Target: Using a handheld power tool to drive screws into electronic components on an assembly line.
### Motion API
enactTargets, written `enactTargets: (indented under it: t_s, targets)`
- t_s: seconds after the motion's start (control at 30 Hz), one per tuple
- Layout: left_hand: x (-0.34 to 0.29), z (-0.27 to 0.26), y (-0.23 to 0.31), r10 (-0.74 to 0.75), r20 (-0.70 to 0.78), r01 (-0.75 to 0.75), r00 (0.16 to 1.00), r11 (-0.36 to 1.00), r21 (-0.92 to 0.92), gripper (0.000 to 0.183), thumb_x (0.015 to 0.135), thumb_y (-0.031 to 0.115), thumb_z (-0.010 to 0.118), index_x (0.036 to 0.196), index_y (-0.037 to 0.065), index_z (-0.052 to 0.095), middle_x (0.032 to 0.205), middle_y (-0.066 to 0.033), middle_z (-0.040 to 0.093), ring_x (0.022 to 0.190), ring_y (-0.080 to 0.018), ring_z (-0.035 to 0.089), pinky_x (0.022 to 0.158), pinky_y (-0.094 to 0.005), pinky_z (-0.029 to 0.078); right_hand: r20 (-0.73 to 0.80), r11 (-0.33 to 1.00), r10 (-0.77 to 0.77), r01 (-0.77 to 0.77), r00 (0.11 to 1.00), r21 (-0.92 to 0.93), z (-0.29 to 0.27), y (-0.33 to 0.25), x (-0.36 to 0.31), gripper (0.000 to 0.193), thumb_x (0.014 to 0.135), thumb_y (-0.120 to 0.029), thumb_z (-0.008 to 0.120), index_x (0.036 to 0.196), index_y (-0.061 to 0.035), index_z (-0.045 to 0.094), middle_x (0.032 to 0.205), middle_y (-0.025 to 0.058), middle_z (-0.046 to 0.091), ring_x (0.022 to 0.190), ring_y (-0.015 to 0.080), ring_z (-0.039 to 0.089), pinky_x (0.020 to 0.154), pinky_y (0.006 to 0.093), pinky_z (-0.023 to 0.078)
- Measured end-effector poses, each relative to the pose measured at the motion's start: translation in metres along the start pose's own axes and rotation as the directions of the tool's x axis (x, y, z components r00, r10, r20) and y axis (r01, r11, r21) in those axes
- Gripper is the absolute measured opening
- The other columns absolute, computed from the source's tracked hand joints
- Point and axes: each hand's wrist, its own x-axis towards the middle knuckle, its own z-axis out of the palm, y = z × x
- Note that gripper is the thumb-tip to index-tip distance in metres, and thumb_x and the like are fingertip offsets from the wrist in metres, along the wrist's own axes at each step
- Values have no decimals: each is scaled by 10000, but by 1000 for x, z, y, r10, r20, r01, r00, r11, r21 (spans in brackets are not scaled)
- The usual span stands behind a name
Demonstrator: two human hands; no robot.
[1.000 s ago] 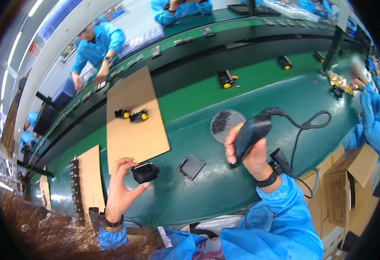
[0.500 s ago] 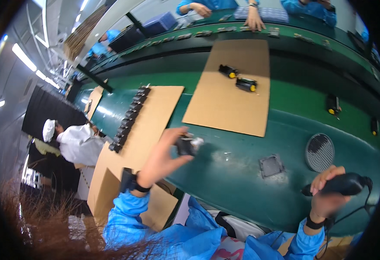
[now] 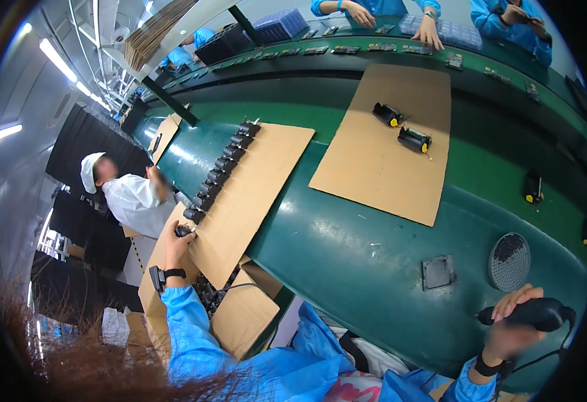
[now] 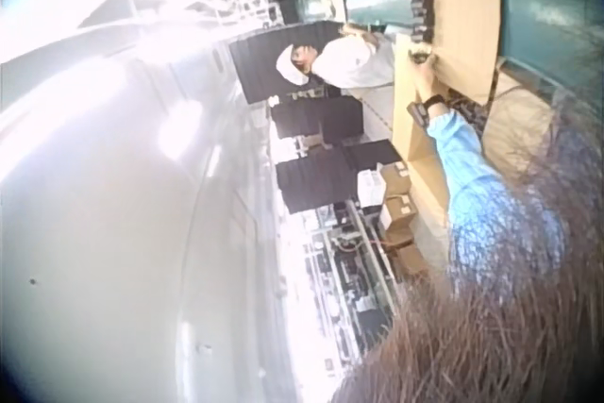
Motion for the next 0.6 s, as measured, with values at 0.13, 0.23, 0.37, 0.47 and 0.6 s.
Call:
enactTargets:
  t_s: [0.13,0.23,0.37,0.47,0.6]
  targets:
    - [15,-1,10,-25,19,24,1000,1000,17,785,662,86,804,1353,-93,477,1205,-219,617,1080,-295,618,951,-347,480,15,1000,7,-7,1000,12,3,3,-1,737,860,-771,473,932,-40,420,744,38,444,489,87,444,449,203,396]
    - [18,-22,-2,-55,45,57,997,998,-33,826,670,134,819,1382,-71,453,1217,-226,611,1114,-331,603,977,-371,464,11,998,44,-45,999,53,10,10,-1,747,847,-778,490,934,-40,420,750,38,449,497,92,459,452,206,399]
    - [46,30,43,235,-7,-226,972,942,248,911,691,334,844,1417,-27,429,1312,-250,560,1215,-388,542,1037,-405,425,-8,1000,-3,3,1000,22,-9,-16,-5,753,833,-775,519,980,-41,442,733,36,476,512,119,496,463,236,419]
    - [44,6,80,293,478,-422,828,887,187,714,866,435,688,1386,-8,481,1404,-263,493,1350,-362,420,1120,-382,347,-207,997,74,-77,975,-8,3,-8,-11,772,766,-798,583,973,-55,566,685,43,534,533,154,534,460,291,443]
    - [6,16,176,379,338,-452,862,875,172,623,876,361,697,1340,-14,517,1358,-242,536,1327,-358,453,1109,-393,359,-82,946,277,-257,957,196,5,-1,-4,631,841,-616,654,980,-1,635,773,65,600,629,139,575,549,269,478]
